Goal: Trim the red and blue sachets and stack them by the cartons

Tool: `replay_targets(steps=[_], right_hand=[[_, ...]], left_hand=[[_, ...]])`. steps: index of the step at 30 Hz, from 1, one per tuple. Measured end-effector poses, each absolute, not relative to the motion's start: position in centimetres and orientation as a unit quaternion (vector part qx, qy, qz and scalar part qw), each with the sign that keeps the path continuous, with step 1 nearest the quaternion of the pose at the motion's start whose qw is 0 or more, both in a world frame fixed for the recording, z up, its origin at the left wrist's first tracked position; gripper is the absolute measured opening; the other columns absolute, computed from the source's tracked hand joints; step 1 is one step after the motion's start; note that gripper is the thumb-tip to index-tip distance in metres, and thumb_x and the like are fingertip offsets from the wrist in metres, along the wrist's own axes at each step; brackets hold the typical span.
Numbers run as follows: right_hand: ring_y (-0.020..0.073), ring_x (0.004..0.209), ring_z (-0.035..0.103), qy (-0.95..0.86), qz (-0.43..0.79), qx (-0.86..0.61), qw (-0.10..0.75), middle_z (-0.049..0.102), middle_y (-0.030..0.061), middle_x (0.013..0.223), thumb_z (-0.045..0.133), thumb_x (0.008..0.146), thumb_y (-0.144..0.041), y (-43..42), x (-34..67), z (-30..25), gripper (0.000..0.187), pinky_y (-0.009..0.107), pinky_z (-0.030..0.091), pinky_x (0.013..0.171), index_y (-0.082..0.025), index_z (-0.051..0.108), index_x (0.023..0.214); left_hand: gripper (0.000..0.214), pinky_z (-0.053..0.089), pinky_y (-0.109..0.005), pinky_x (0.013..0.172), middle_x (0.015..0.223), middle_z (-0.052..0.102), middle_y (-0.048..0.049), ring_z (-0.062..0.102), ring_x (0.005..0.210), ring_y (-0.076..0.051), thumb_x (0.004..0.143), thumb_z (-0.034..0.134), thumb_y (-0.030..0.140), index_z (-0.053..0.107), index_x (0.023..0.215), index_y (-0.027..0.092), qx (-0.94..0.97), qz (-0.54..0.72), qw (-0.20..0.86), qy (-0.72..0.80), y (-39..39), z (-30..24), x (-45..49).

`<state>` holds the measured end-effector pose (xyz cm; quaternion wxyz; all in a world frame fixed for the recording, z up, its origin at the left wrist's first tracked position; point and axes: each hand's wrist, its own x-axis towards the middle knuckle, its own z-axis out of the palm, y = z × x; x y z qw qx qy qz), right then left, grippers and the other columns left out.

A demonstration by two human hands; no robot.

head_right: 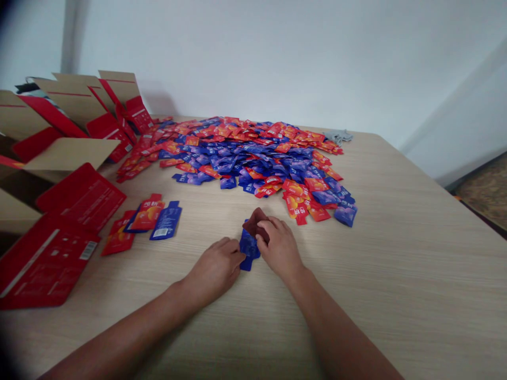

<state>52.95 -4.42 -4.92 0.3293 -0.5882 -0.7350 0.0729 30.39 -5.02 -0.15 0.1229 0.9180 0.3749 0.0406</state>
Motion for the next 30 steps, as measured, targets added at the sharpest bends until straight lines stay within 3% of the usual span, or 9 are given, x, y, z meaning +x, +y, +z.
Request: replay_targets(steps=[3, 5, 8, 11, 21, 26, 30], right_hand=[[0.0338, 0.127, 0.064, -0.745, 0.084, -0.576, 0.326, 0.068, 0.0142, 0.138, 0.066, 0.095, -0.023, -4.6, 53.0, -4.9, 0.032, 0.055, 0.053, 0.111, -0.024, 0.071, 0.126], [0.0333, 0.127, 0.064, -0.746, 0.091, -0.574, 0.324, 0.067, 0.0140, 0.139, 0.065, 0.095, -0.023, -4.6, 53.0, -4.9, 0.032, 0.055, 0.053, 0.111, -0.024, 0.071, 0.127], [0.0332, 0.127, 0.064, -0.742, 0.096, -0.577, 0.328, 0.068, 0.0139, 0.137, 0.066, 0.095, -0.024, -4.5, 52.9, -5.0, 0.031, 0.055, 0.053, 0.111, -0.024, 0.070, 0.126], [0.0330, 0.126, 0.064, -0.737, 0.097, -0.577, 0.337, 0.068, 0.0131, 0.136, 0.066, 0.094, -0.023, -4.5, 53.0, -5.0, 0.032, 0.055, 0.054, 0.111, -0.026, 0.070, 0.126], [0.0318, 0.124, 0.065, -0.723, 0.109, -0.571, 0.373, 0.071, 0.0115, 0.132, 0.068, 0.093, -0.022, -4.4, 52.8, -4.8, 0.030, 0.054, 0.053, 0.111, -0.026, 0.071, 0.122], [0.0289, 0.119, 0.068, -0.698, 0.126, -0.571, 0.413, 0.073, 0.0097, 0.127, 0.069, 0.090, -0.022, -4.6, 53.0, -4.7, 0.029, 0.048, 0.056, 0.106, -0.026, 0.071, 0.119], [0.0274, 0.118, 0.068, -0.744, 0.157, -0.531, 0.374, 0.072, 0.0086, 0.126, 0.068, 0.089, -0.018, -5.4, 52.8, -3.7, 0.031, 0.046, 0.056, 0.105, -0.027, 0.070, 0.119]], left_hand=[[0.017, 0.048, -0.053, 0.117, 0.129, 0.069, -0.0119, 0.057, 0.135, -0.034, 0.094, 0.064, 0.014, 0.074, 0.106, 0.021, 0.925, 0.117, 0.107, 0.346, -4.8, -1.3, 30.4], [0.034, 0.035, -0.057, 0.130, 0.146, 0.063, -0.0119, 0.046, 0.151, -0.033, 0.093, 0.062, 0.011, 0.070, 0.124, 0.022, 0.927, 0.136, 0.110, 0.333, -4.6, -2.2, 30.3], [0.064, 0.026, -0.060, 0.135, 0.163, 0.052, -0.0131, 0.035, 0.161, -0.032, 0.090, 0.058, 0.008, 0.053, 0.153, 0.021, 0.931, 0.114, 0.121, 0.324, -4.4, -3.1, 30.1], [0.077, 0.025, -0.062, 0.135, 0.171, 0.044, -0.0131, 0.031, 0.164, -0.034, 0.089, 0.058, 0.009, 0.042, 0.163, 0.021, 0.934, 0.082, 0.128, 0.323, -4.4, -3.1, 30.0], [0.057, 0.029, -0.070, 0.130, 0.157, 0.059, -0.0112, 0.044, 0.154, -0.038, 0.097, 0.058, 0.018, 0.057, 0.153, 0.027, 0.920, 0.090, 0.120, 0.363, -4.3, -1.0, 29.5], [0.050, 0.029, -0.065, 0.133, 0.168, 0.047, -0.0130, 0.030, 0.164, -0.037, 0.095, 0.060, 0.017, 0.062, 0.145, 0.024, 0.922, 0.102, 0.139, 0.346, -3.8, -1.0, 29.4], [0.045, 0.027, -0.066, 0.134, 0.174, 0.041, -0.0110, 0.023, 0.167, -0.036, 0.094, 0.061, 0.018, 0.063, 0.139, 0.024, 0.921, 0.104, 0.160, 0.338, -3.6, -1.5, 29.3]])
